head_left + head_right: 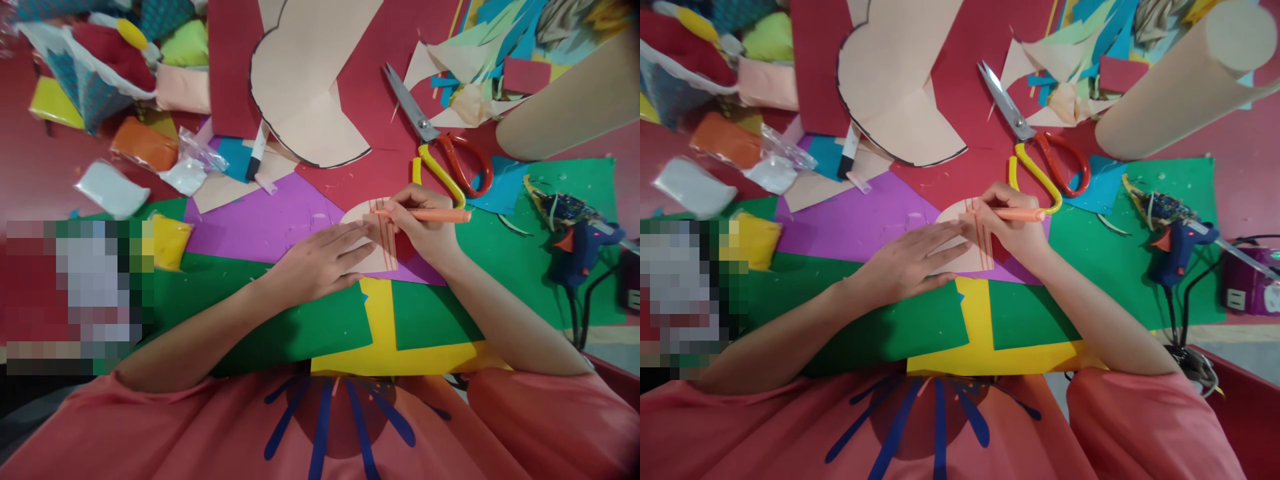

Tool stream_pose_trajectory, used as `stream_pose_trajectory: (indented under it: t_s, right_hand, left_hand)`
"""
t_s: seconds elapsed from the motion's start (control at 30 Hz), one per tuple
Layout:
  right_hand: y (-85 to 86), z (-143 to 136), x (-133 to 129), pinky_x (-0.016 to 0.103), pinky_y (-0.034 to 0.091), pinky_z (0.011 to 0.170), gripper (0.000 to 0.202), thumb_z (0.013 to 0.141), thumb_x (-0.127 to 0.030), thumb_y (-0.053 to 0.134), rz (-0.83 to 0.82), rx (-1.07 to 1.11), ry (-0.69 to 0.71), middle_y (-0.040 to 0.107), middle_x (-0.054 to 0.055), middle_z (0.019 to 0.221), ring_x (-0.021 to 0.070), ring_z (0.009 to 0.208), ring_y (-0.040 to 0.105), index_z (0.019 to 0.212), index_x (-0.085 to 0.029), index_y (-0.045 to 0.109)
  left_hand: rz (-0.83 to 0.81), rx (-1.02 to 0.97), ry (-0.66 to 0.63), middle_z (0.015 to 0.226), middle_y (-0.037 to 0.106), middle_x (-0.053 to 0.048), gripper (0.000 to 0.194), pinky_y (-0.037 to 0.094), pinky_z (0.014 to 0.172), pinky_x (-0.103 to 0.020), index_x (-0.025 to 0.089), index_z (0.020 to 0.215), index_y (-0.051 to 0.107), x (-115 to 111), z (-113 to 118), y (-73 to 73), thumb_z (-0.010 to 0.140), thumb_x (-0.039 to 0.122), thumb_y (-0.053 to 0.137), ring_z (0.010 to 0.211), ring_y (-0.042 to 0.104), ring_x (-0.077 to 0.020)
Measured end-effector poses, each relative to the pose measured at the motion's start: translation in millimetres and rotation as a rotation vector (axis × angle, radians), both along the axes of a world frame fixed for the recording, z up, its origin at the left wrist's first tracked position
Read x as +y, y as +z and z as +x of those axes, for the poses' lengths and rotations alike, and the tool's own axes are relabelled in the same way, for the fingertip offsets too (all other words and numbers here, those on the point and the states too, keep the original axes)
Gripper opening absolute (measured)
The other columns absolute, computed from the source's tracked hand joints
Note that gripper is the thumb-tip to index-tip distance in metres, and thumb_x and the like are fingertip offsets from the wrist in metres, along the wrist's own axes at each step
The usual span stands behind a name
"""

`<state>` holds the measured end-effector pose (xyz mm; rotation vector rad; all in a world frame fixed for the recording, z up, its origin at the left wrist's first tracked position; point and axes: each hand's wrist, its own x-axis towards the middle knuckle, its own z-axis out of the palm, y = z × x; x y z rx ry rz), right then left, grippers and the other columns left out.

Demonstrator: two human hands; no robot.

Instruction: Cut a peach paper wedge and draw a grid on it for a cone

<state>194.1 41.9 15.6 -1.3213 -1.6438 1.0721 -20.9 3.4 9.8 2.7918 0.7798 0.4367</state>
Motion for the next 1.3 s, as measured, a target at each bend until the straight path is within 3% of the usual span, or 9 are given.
stream_pose_trajectory:
  t_s: [0.4,0.7,0.97,1.3]
  right_hand:
    - [0.6,-1.5,1.6,0.025,0.033,0.051,0.027,0.082,-0.03,0.062,0.032,-0.082,-0.005,0.05,-0.003,0.055,0.0088,0.052,0.043,0.061,-0.02,0.048]
    - [2.5,-1.5,1.1,0.024,0.027,0.046,0.03,0.081,-0.029,0.061,0.033,-0.052,0.04,0.044,-0.005,0.05,0.0071,0.047,0.036,0.057,-0.019,0.045]
    - [1.7,-1.2,1.1,0.024,0.028,0.047,0.033,0.08,-0.03,0.061,-0.003,-0.028,0.058,0.044,-0.005,0.05,0.0069,0.048,0.035,0.055,-0.019,0.043]
    - [4.7,-2.3,0.6,0.024,0.027,0.044,0.032,0.076,-0.023,0.061,-0.051,0.008,0.059,0.043,-0.005,0.047,0.0068,0.046,0.034,0.051,-0.02,0.041]
  left_hand:
    - [-0.002,0.019,-0.001,0.14,0.055,-0.02,0.044,0.047,0.107,-0.043,0.009,0.133,0.053,0.3,0.3,0.0,0.098,0.035,0.049,0.132,0.051,-0.0289]
    - [0.04,0.006,0.001,0.138,0.056,-0.02,0.043,0.049,0.105,-0.042,0.009,0.131,0.055,0.2,0.1,-1.2,0.097,0.035,0.051,0.129,0.054,-0.0297]
    - [-0.017,0.012,0.01,0.14,0.055,-0.018,0.044,0.047,0.107,-0.044,0.013,0.134,0.052,-0.1,-1.5,-5.4,0.098,0.037,0.048,0.132,0.051,-0.0284]
    - [0.051,-0.041,0.02,0.131,0.061,-0.021,0.039,0.051,0.102,-0.042,0.009,0.125,0.058,0.0,0.4,-1.9,0.097,0.036,0.05,0.124,0.058,-0.0299]
